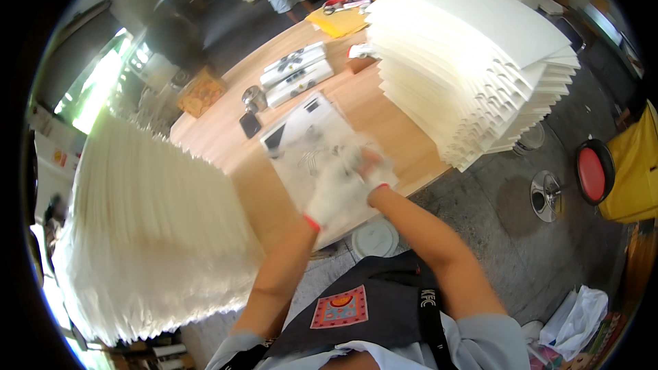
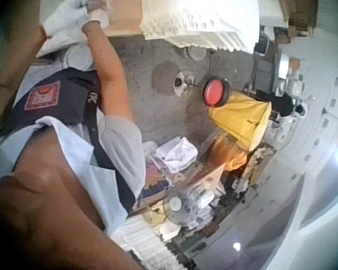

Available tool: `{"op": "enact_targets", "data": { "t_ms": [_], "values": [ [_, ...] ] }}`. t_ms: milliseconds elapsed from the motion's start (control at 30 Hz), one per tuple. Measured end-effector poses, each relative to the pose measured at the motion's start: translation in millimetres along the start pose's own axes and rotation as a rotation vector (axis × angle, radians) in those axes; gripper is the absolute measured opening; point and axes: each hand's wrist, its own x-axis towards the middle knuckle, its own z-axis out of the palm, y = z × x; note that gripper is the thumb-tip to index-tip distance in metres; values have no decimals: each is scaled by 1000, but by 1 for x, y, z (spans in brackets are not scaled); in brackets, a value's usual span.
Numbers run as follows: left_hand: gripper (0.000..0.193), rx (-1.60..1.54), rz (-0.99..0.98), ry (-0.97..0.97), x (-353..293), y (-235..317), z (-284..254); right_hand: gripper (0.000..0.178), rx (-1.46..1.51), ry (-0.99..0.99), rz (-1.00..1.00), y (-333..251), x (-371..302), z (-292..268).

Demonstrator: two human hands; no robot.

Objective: The person repeatedly picks up stacks of white paper sheets from a table and places them into clear plastic packaging bags. The person then folds the top of the bag to seal the contents. This process is repeated multiple times with different stacks of paper.

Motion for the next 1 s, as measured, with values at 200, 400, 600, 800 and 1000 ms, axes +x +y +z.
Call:
{"op": "enact_targets", "data": {
  "t_ms": [200, 400, 600, 800, 1000],
  "values": [
    [20, 32, 197, -98, -10, 45, 33, 37, -250, -49, -243, 35, -29, 4],
    [18, -249, -196, 156, 27, 6, 9, 27, -215, 339, -439, 33, -72, -214],
    [20, -427, -45, 56, 86, 22, 0, 29, -911, 527, -280, 87, -42, -331],
    [33, -488, -15, -100, 130, 53, 7, 18, -1095, 305, -468, 94, -24, -363],
    [31, -1029, -412, -163, 146, 97, -10, 22, -867, 575, -839, -16, -39, -301]
  ]
}}
